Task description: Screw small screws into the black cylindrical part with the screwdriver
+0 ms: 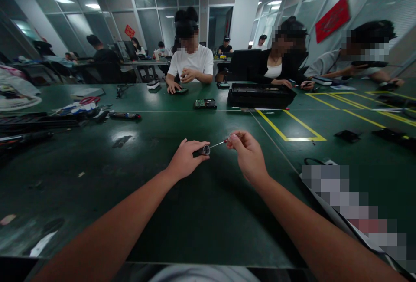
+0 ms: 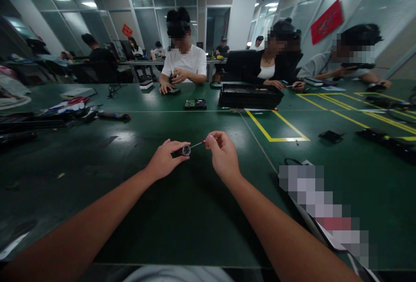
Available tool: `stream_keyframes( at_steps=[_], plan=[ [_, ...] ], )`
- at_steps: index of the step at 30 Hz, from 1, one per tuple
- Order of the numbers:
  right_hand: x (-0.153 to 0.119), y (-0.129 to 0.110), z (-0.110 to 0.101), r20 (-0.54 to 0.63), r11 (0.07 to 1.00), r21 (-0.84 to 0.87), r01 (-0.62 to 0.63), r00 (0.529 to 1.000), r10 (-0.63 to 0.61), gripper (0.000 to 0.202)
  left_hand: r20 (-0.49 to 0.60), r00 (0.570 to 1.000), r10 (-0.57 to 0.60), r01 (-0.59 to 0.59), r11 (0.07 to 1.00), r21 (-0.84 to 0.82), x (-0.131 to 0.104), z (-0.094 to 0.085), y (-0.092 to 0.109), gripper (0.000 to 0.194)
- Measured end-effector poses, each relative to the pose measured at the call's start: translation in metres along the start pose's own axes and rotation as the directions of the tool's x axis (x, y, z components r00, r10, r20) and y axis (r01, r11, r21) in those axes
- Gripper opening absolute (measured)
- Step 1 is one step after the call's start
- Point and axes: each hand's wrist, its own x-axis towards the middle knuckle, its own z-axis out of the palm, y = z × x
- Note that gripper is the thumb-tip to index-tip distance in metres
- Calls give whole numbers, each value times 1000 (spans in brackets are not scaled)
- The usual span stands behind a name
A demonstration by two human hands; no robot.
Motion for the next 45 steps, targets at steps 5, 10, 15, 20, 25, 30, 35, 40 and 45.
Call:
stream_keyframes(
  at_steps=[5, 10, 15, 20, 25, 30, 35, 40, 45],
  plan=[
    [13, 18, -2, -97, 913, 270, -306, 935, 342, 26, -27, 1000, 5, -4, 1000, 24, -1, 0, 2, 43],
    [13, 22, -2, -173, 955, 219, -198, 956, 238, 29, 10, 999, -44, 43, 999, 32, 1, 0, 1, 40],
    [8, 14, -2, -180, 994, 70, -81, 979, 92, 28, 16, 998, -68, 68, 997, 21, 0, -1, 3, 41],
    [5, 8, -2, -199, 998, -50, -30, 980, 20, 24, -42, 992, -118, 114, 990, -79, 0, 1, 3, 38],
    [3, -1, -1, -213, 996, -87, 17, 976, -36, 23, -66, 985, -159, 143, 970, -197, 0, 1, 5, 43],
    [1, -6, 0, -212, 992, -118, 41, 975, -66, 25, 41, 977, -210, 212, 920, -330, 3, 2, 24, 34],
    [2, -5, 0, -232, 986, -140, 92, 965, -123, 25, 154, 980, -128, 153, 975, -161, 18, 10, 54, 22],
    [5, -1, -1, -225, 988, -94, 122, 964, -140, 24, 320, 947, -18, 0, 998, 55, 42, 32, 64, 19],
    [5, 0, -1, -228, 990, -95, 102, 966, -121, 24, 451, 893, -11, -133, 949, 286, 55, 50, 65, 30]
  ],
)
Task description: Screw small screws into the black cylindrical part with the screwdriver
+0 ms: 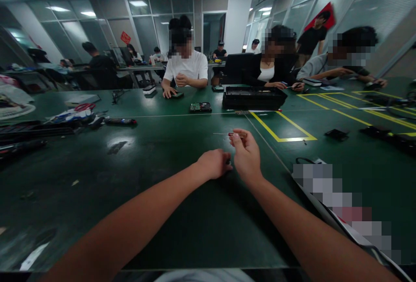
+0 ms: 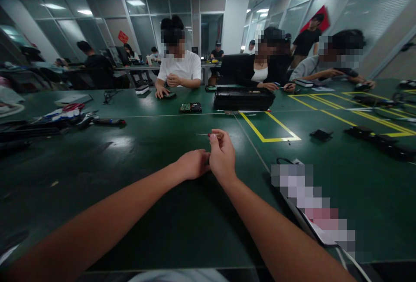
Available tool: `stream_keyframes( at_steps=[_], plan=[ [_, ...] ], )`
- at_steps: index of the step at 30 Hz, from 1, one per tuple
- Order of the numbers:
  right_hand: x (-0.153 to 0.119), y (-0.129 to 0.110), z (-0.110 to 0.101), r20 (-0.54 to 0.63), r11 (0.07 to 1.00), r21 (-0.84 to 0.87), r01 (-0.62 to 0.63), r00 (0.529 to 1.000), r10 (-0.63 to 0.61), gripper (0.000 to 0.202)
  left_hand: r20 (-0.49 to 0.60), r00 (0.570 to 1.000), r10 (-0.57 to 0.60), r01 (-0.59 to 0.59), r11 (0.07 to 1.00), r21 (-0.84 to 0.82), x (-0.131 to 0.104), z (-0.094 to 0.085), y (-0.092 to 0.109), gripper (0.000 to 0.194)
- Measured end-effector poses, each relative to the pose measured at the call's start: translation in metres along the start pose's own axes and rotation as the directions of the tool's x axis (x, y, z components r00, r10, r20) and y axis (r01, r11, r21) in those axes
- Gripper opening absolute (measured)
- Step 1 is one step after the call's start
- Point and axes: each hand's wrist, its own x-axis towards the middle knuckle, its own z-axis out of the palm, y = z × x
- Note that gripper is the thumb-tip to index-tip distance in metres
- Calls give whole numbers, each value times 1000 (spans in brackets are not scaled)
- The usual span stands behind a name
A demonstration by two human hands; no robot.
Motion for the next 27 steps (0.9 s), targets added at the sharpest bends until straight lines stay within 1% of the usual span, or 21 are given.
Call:
stream_keyframes(
  at_steps=[3, 6, 8, 10, 11, 12, 13, 15, 16, 18, 19, 20, 21, 22, 23, 25, 26, 27],
  plan=[
    [0, -1, 0, -1, 1000, 1, -10, 1000, 10, 26, 52, 998, -29, 28, 999, 25, 0, -1, 3, 27],
    [-1, -3, 0, 4, 1000, 2, -13, 1000, 13, 26, 57, 998, -37, 39, 999, -21, -8, -6, -1, 22],
    [-1, -5, 0, 6, 1000, 6, -9, 1000, 9, 26, 30, 998, -48, 51, 992, -119, -16, -10, -12, 22],
    [-1, -6, -1, 11, 1000, 5, -7, 1000, 7, 25, -8, 994, -107, 101, 954, -282, -27, -15, -29, 22],
    [-1, -6, -1, 16, 1000, 5, -12, 1000, 12, 25, -18, 988, -155, 136, 912, -386, -33, -17, -40, 22],
    [-1, -6, -1, 23, 1000, 4, -19, 1000, 19, 24, -14, 977, -213, 178, 849, -497, -40, -20, -52, 20],
    [-1, -6, -1, 31, 1000, 3, -29, 999, 29, 24, 9, 962, -272, 221, 759, -612, -48, -24, -65, 18],
    [-1, -5, -1, 45, 999, 3, -47, 998, 46, 24, 33, 922, -386, 256, 543, -800, -68, -32, -92, 16],
    [-1, -4, -2, 50, 999, 3, -51, 997, 51, 24, 28, 891, -452, 250, 438, -863, -79, -38, -105, 17],
    [-1, -2, -1, 54, 999, 2, -52, 997, 51, 24, 18, 828, -561, 190, 250, -950, -106, -51, -129, 21],
    [-1, -1, -1, 53, 999, 5, -50, 997, 49, 23, 20, 779, -626, 149, 154, -977, -120, -58, -141, 19],
    [-1, -1, -1, 52, 999, 8, -48, 998, 48, 23, 21, 729, -685, 102, 78, -992, -134, -65, -151, 15],
    [-1, 0, -1, 51, 999, 9, -48, 998, 48, 23, 16, 655, -756, 54, 25, -998, -148, -72, -162, 10],
    [-1, 1, 0, 49, 999, 10, -50, 998, 49, 23, 6, 598, -802, 0, -7, -1000, -163, -78, -172, 7],
    [-2, 1, 0, 49, 999, 9, -52, 997, 51, 23, -2, 527, -850, -41, -23, -999, -177, -84, -182, 6],
    [-2, 1, 1, 54, 998, 5, -61, 997, 60, 23, -25, 374, -927, -83, -6, -997, -206, -95, -203, 7],
    [-2, 1, 1, 57, 998, 3, -65, 996, 65, 23, -50, 311, -949, -98, 20, -995, -221, -99, -213, 9],
    [-2, 1, 1, 58, 998, 1, -68, 996, 68, 23, -61, 248, -967, -89, 40, -995, -236, -103, -222, 10]
  ],
)
